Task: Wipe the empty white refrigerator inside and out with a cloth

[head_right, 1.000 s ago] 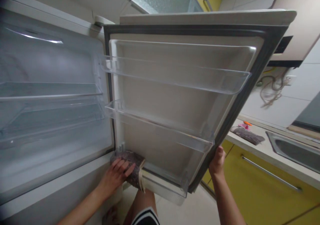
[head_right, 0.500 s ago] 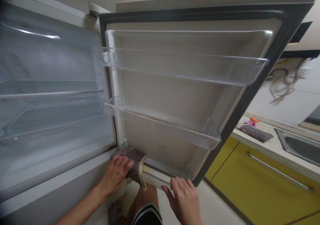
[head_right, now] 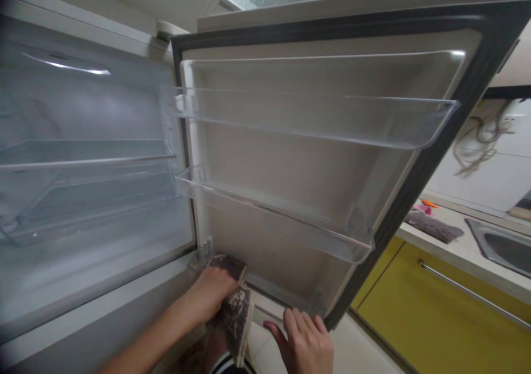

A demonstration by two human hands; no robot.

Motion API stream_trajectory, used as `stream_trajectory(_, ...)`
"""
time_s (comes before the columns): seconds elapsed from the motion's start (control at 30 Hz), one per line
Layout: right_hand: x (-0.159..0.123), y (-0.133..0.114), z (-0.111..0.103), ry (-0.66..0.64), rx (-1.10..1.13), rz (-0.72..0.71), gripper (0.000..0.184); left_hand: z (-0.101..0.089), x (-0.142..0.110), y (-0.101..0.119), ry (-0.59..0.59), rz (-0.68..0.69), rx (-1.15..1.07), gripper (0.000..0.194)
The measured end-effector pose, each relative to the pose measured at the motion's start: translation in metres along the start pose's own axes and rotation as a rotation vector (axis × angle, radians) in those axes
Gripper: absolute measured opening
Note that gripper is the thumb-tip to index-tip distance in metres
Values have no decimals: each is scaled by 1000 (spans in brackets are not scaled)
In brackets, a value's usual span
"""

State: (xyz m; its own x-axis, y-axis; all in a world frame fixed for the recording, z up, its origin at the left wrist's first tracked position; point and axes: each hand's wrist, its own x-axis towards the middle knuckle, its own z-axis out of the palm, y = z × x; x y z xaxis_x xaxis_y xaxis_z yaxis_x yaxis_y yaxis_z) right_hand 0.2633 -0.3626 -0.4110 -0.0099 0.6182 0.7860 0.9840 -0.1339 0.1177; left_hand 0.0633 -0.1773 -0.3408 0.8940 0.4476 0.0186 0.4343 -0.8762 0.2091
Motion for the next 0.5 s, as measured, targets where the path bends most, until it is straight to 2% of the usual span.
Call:
stream_trajectory(0.07,-7,2,5,19,24,-5,48,11,15,36,-55,70,19,18)
stream_trajectory(0.13,-12,6,7,24,35,-28,50,22,24,66,-62,133,5,22)
stream_trajectory(0.2,-12,8,6,55,38,-36,52,30,25,76,-38,171,-17,28)
stream_trajectory(0.23,-10,9,4,74,42,-29,54,32,22,73,-20,183,-41,29)
stream_trajectory(0.3,-1,10,-2,68,47,-48,52,32,14,50,17,193,-116,28)
stream_trajectory(0.4,11,10,-9,40,4,-123,42,25,0,-1,80,135,-279,25)
stream_trajectory(0.5,15,11,-5,85,-34,-158,42,10,-12,-45,188,31,-514,22)
